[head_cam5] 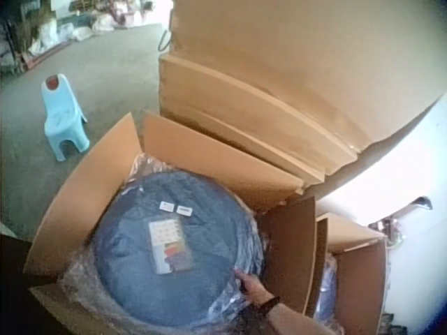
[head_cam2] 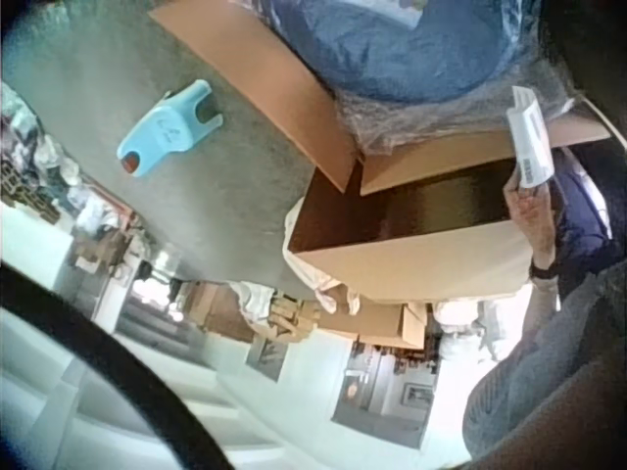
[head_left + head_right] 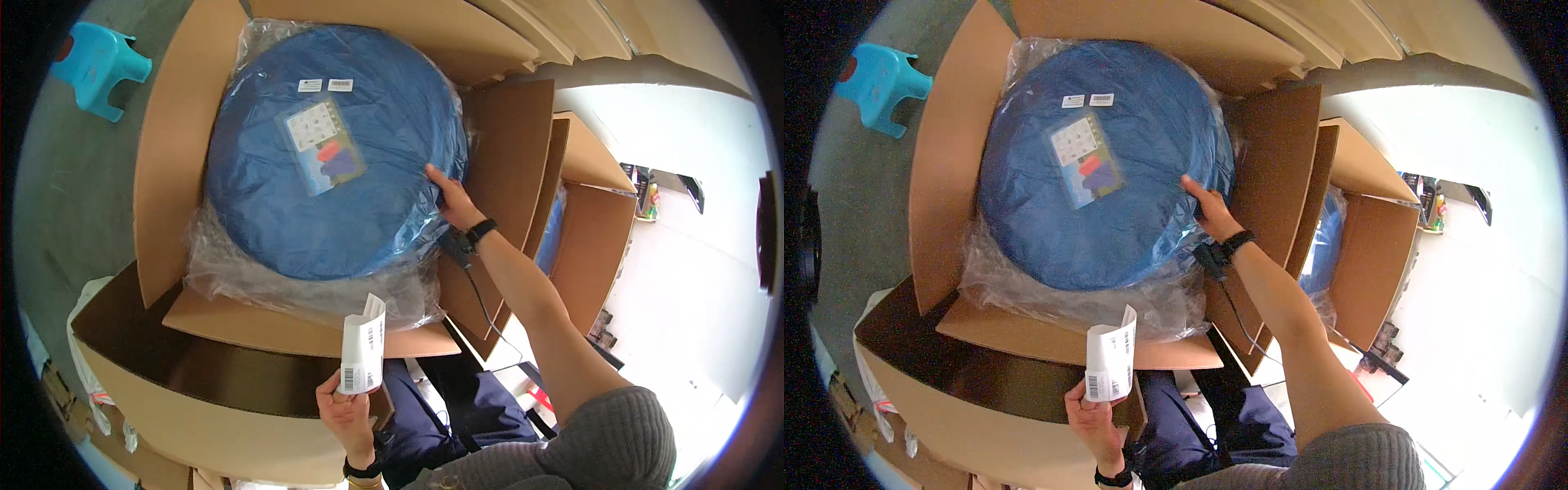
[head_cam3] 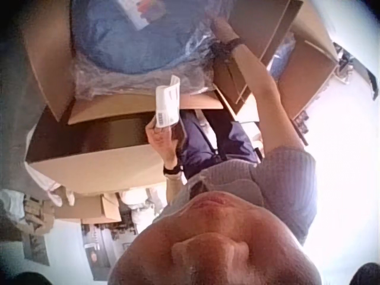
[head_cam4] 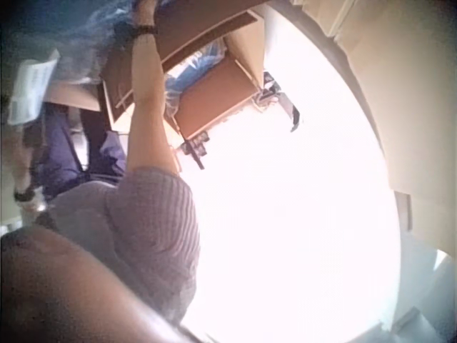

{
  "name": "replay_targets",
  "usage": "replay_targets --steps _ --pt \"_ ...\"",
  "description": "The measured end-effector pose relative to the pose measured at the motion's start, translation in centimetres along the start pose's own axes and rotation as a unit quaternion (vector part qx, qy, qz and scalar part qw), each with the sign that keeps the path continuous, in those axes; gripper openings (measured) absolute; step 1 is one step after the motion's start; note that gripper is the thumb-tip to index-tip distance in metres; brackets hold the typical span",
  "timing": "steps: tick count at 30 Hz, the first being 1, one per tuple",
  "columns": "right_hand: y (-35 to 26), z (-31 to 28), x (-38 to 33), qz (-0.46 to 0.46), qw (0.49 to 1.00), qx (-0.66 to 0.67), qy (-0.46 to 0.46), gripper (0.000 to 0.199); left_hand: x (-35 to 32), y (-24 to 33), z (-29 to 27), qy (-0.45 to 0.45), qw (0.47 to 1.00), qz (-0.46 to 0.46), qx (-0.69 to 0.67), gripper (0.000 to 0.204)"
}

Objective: The person places blue circular items wrapped in plastic into cardboard boxes. They then fold the flaps of the boxes closed and move them aside. The person repeats this process with another box, placing a similar item inside and closing the box.

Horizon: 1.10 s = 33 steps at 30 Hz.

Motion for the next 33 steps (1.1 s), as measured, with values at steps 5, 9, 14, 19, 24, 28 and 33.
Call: replay_targets --steps 5,9,14,19,24,28,33 --pt "-1.7 6.6 -6.4 -0.009 0.998 0.010 -0.063 0.044 -2.1 1.8 -1.8 0.045 0.996 0.081 -0.009 0.040" --pt "-5.9 13.3 -12.5 -0.128 0.980 -0.020 -0.149 0.034 -5.5 6.2 -2.3 0.118 0.974 0.194 0.025 0.051" --pt "-12.2 20.2 -25.8 -0.217 0.964 -0.061 -0.141 0.020 -10.8 10.7 -5.2 0.130 0.946 0.296 0.004 0.050" --pt "-27.6 7.6 -42.9 -0.516 0.787 -0.332 -0.065 0.030 -16.6 10.4 -5.0 0.131 0.932 0.336 -0.015 0.043" --pt "-30.9 -3.4 -57.1 -0.391 0.898 -0.160 0.122 0.055 -19.9 8.6 -0.8 0.109 0.940 0.324 0.015 0.042" --pt "-32.6 -10.7 -63.0 -0.388 0.868 -0.251 0.181 0.055 -21.7 6.3 2.9 0.035 0.941 0.336 -0.012 0.045" --pt "-30.6 -16.1 -59.3 -0.320 0.864 -0.343 0.183 0.019 -24.2 4.5 9.0 0.012 0.935 0.355 0.017 0.046"
Point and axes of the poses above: each hand's wrist, its own x-axis towards the middle knuckle, its own z-axis out of the palm, y = z × x, the point moved 10 cm from there along x, towards the middle knuckle, and after that the axes turned 11 degrees about x, right-handed, at the moved point
